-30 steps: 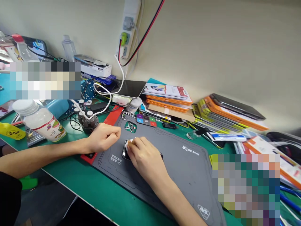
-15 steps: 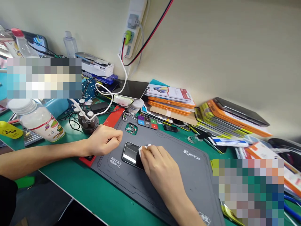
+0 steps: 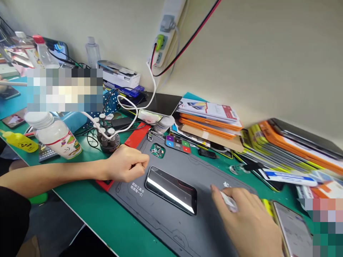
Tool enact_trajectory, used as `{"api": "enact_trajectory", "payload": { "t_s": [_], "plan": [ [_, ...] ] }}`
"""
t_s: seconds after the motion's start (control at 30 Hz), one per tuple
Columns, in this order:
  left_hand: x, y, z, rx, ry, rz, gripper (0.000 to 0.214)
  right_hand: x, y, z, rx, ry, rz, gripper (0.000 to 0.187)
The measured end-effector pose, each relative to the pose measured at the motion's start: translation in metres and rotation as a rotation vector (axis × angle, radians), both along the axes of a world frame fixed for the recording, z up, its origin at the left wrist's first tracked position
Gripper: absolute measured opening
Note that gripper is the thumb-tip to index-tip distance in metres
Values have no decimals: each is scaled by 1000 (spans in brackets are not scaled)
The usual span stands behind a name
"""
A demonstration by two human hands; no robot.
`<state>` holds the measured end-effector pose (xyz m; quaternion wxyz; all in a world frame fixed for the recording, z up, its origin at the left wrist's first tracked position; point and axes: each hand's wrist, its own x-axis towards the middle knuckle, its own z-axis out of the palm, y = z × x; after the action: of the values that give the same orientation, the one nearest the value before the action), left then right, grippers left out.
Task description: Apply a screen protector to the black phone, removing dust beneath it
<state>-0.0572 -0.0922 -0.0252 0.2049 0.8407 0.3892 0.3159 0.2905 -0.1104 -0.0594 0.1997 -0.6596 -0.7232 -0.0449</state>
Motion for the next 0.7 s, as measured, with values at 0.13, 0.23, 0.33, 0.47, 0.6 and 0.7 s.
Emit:
{"api": "enact_trajectory", "payload": {
  "t_s": [0.13, 0.23, 0.33, 0.47, 0.6, 0.7],
  "plan": [
    [0, 0, 0, -2, 34, 9, 20, 8, -1, -12, -94, 116, -12, 48],
    [0, 0, -2, -2, 32, 22, 19, 8, -1, -18, -32, 140, 67, 48],
    [1, 1, -5, 37, 62, 56, 17, 5, -1, -18, 84, 97, 229, 42],
    [5, 3, -7, 218, 99, 90, 18, -2, -4, -10, 261, -40, 335, 32],
    [5, 7, -7, 273, 186, 5, 21, -15, -12, 1, 295, -131, 493, 35],
    [3, 9, -9, 268, 265, -122, 26, -22, -15, 6, 263, -140, 599, 43]
  ]
}}
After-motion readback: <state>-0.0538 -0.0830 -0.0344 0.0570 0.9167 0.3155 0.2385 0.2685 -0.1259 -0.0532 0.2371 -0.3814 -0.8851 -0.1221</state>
